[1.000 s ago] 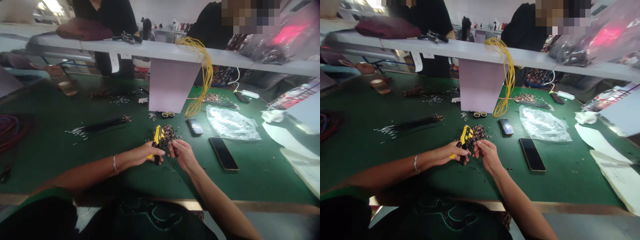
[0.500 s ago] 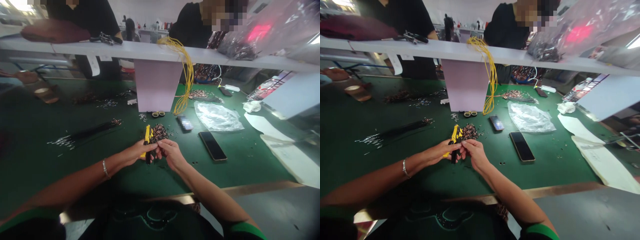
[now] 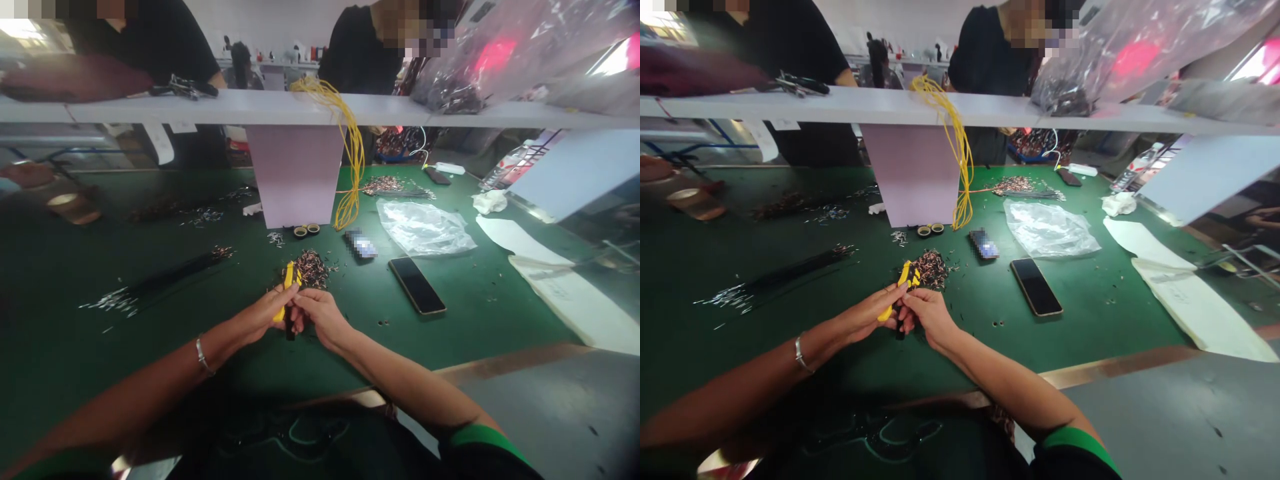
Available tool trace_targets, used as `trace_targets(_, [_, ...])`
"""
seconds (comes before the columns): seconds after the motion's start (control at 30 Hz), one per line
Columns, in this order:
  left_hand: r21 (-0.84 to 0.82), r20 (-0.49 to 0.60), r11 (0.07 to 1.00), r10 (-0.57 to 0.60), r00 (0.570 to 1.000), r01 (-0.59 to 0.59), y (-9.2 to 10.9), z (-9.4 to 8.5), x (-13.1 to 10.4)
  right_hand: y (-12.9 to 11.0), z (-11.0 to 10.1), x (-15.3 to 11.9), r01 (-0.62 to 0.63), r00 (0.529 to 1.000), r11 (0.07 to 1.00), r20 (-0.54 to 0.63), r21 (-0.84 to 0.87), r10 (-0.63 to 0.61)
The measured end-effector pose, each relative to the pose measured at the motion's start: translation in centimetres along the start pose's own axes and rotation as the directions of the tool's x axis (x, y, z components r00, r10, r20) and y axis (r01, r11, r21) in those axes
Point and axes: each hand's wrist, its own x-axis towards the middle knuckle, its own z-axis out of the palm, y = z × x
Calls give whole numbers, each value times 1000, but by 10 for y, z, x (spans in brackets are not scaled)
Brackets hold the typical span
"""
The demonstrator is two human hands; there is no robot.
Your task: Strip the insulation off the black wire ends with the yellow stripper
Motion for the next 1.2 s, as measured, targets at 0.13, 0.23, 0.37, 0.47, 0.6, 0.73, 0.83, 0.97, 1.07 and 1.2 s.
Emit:
trace_targets(0.13, [67,-54,998,0,999,4,1,1,1,0,0,-1,10,1000,1000,3,-15,-10])
trace_targets(0.23, [130,-107,991,8,994,6,1,3,1,0,0,-1,24,1000,999,-2,-35,-25])
trace_targets(0.37, [139,-166,990,41,985,-17,-3,4,0,2,0,0,24,999,998,-25,-54,-26])
trace_targets(0.47, [123,-216,990,95,972,-70,-7,2,1,4,1,-1,4,999,999,-49,-44,-6])
trace_targets(0.6, [76,-313,996,75,947,-54,-10,0,2,3,2,0,-73,996,996,-48,48,75])
trace_targets(0.73, [47,-333,998,60,941,-47,-8,1,1,1,3,2,-142,989,982,-27,121,147])
trace_targets(0.83, [38,-337,997,75,939,-66,-7,2,1,0,2,4,-187,982,972,-15,145,191])
trace_targets(0.97, [34,-333,995,102,937,-96,-9,4,1,1,0,7,-249,967,953,-4,171,253])
trace_targets(1.07, [25,-337,994,109,935,-107,-10,4,2,1,-3,11,-327,943,924,-1,199,334])
trace_targets(1.2, [21,-384,993,113,916,-113,-12,4,3,1,-6,16,-408,908,885,-1,225,419])
